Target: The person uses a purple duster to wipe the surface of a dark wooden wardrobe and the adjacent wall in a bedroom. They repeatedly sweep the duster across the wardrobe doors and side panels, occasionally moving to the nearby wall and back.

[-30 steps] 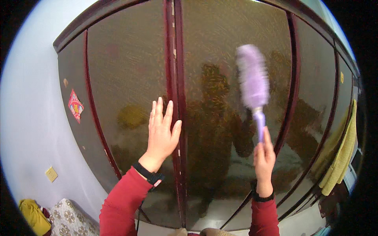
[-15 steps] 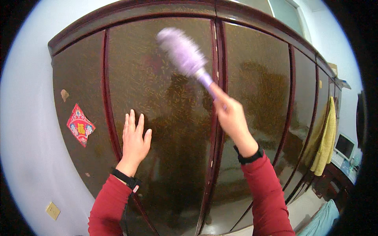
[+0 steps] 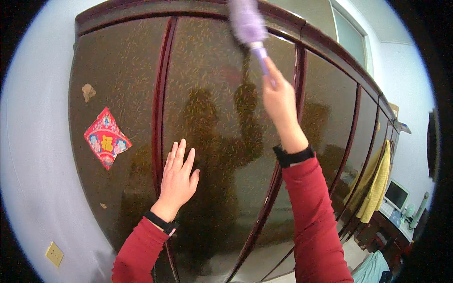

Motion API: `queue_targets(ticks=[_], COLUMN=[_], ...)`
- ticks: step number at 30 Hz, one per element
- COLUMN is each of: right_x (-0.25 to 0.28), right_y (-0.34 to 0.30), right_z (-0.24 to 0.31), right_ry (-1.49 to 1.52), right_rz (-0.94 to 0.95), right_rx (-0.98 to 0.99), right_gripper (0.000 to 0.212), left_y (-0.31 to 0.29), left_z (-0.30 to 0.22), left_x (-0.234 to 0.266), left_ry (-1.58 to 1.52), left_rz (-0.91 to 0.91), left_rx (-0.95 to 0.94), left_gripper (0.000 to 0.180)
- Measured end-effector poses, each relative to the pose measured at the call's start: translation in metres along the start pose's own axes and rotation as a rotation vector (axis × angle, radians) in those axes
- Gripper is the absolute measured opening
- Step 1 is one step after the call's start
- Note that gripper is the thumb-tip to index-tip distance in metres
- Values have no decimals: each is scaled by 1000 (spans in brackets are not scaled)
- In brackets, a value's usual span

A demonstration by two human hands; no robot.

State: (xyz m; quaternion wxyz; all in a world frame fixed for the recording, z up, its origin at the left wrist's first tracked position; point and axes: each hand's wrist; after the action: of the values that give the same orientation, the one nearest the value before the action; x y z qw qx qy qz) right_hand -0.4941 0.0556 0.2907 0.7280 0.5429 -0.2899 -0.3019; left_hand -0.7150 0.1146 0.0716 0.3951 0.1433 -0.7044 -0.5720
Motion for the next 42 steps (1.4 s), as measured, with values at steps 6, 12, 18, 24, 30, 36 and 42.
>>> queue_targets(ticks=[6, 12, 18, 24, 30, 36, 42], right_x=[15, 17, 0, 35, 85, 108, 104], right_y=[-47, -30, -163, -282, -151, -72, -229], right_z=[-36, -75, -106, -125, -152, -182, -212], right_ry=[83, -16, -330, -531, -627, -225, -390], right_rz=[893, 33, 603, 1476, 452, -43, 526], right_rx=[294, 86, 605, 645, 524, 6, 268], right_gripper=[43, 38, 48, 42, 45, 35, 47], left_y=[-2, 0, -36, -60, -38, -25, -47], left_z=[0, 4, 7, 0, -25, -54, -56], left_x=[2, -1, -3, 0, -14, -45, -53], left_ry=[-67, -21, -114, -84, -92, -127, -151], left_rz=[-152, -278, -379, -287, -190, -45, -18], left_rx=[143, 176, 327, 320, 169, 94, 120], left_gripper=[70, 71, 73, 61, 54, 57, 60])
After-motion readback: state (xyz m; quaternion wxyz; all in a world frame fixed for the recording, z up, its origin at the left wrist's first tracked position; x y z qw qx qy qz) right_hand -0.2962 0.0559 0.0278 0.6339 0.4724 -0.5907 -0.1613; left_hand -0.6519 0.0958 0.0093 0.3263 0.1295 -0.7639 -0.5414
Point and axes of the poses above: each hand's wrist, its own y-axis towards the middle knuckle, its own x-axis out of the back of the hand, z = x × y, and after that the axes turned 2 degrees about z, right-handed
